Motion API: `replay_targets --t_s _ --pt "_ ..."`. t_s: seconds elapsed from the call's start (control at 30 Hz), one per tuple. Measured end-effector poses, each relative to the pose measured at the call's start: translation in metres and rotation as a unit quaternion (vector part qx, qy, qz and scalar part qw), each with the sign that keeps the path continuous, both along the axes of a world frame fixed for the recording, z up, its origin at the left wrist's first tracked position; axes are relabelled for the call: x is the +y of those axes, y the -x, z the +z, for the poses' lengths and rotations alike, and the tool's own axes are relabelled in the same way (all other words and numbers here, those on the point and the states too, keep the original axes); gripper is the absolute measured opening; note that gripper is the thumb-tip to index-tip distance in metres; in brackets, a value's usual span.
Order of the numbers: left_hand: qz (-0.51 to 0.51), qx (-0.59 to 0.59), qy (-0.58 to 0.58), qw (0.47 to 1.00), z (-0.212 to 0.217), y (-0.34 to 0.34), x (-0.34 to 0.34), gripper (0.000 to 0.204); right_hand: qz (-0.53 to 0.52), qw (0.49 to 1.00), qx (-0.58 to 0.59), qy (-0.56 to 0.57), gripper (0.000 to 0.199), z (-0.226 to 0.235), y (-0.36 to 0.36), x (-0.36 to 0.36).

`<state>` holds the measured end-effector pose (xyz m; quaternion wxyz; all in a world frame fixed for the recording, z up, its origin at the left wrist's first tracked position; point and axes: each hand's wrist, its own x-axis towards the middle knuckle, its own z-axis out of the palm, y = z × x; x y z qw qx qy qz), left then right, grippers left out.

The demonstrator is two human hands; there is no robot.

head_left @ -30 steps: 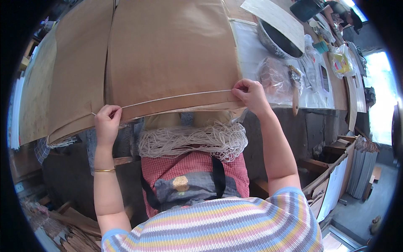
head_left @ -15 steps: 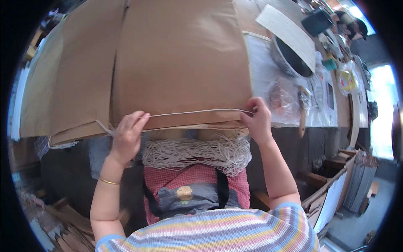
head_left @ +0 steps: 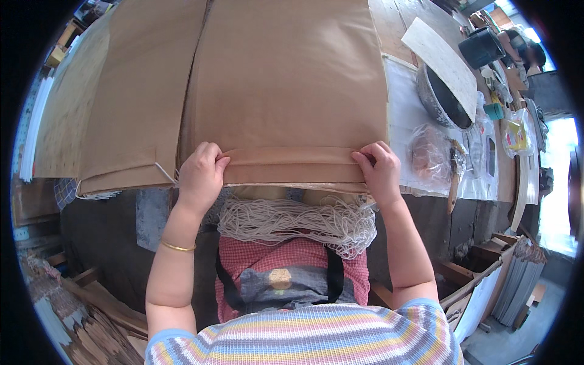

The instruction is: The person repeatedly applies glue to the edge of a large brown paper sheet using a brush, then presses a white string along the glued edge to secure it. The person works on multiple sheets in a repetitive sequence.

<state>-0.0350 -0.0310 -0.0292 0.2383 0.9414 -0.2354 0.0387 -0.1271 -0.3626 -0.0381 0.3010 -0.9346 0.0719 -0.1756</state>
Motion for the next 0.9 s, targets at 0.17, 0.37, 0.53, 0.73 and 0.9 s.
replay_targets --t_s 0.17,0.37,0.53,0.73,0.9 --pt "0.096 -0.102 -0.074 0.987 -0.013 0.009 -0.004 0.021 -0.06 0.987 -0.01 0.151 0.028 -0.006 0.003 0.008" --pt "-0.165 -0.059 -0.164 0.971 0.005 0.06 -0.056 0.086 0.221 0.97 0.062 0.084 0.073 0.005 0.004 0.1" --pt "-0.022 0.05 -0.199 0.978 -0.001 0.049 -0.014 0.106 -0.057 0.975 0.158 0.143 0.091 -0.005 0.028 0.043" --pt "-0.002 -0.02 -0.151 0.988 -0.017 0.04 0.008 0.099 -0.151 0.976 0.025 0.155 0.051 -0.017 0.035 0.005" --pt "-0.013 0.016 -0.024 0.999 -0.028 0.036 0.017 0.076 -0.154 0.974 -0.025 -0.167 0.032 0.006 0.029 0.012"
